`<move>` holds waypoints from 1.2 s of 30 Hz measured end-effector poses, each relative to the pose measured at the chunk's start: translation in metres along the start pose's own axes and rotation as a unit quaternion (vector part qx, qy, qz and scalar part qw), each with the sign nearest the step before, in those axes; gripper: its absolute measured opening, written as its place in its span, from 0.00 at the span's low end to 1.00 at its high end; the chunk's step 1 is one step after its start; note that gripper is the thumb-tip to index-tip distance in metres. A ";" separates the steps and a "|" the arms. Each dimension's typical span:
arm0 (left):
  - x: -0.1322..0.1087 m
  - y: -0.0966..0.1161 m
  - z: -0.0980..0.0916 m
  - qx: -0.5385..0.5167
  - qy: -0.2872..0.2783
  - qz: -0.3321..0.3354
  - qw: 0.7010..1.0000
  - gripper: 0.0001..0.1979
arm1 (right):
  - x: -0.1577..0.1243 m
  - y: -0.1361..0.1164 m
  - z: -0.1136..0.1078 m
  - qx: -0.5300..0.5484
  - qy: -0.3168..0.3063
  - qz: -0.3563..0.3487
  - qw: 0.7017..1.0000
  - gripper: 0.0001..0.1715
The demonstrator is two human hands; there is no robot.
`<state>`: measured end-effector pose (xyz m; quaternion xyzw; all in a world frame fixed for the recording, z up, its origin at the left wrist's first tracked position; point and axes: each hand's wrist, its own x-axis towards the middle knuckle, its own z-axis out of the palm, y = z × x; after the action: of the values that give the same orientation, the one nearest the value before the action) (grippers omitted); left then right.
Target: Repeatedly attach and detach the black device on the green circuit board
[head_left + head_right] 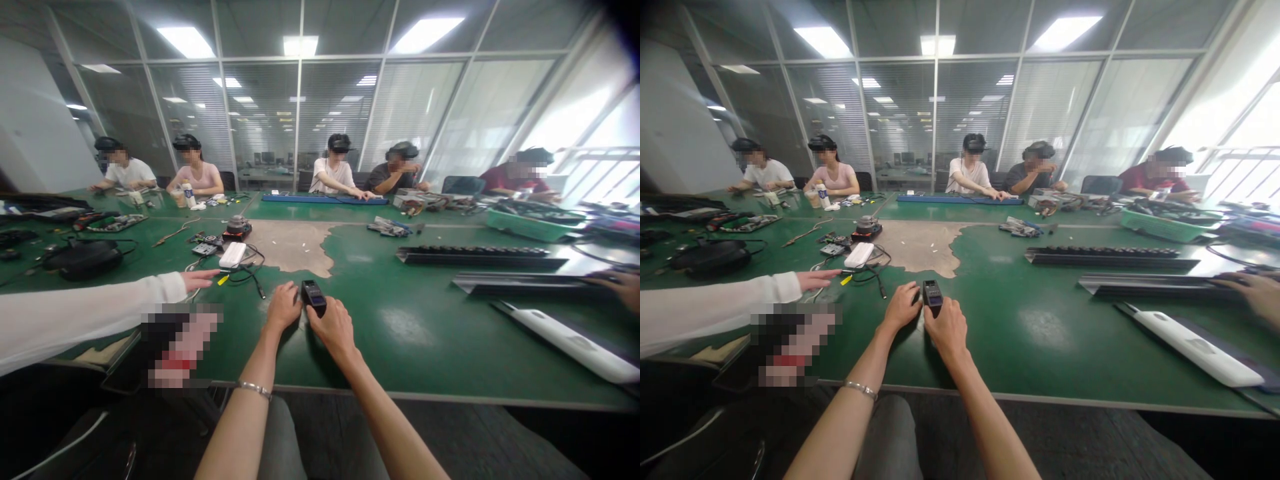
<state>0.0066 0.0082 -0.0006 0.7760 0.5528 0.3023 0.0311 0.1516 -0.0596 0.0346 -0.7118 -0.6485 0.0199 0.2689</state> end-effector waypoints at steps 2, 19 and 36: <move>0.000 0.001 -0.001 0.003 -0.002 0.001 1.000 0.20 | -0.002 0.000 0.001 -0.003 0.006 -0.001 1.000 0.22; -0.002 0.007 -0.008 0.017 -0.033 0.004 0.999 0.21 | 0.001 -0.004 -0.002 -0.015 -0.015 0.023 1.000 0.26; -0.001 0.003 -0.003 -0.008 -0.002 -0.001 1.000 0.18 | 0.003 -0.007 0.003 -0.002 -0.007 0.029 1.000 0.26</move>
<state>0.0073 0.0057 0.0023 0.7759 0.5510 0.3050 0.0385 0.1451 -0.0558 0.0359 -0.7310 -0.6294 0.0314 0.2616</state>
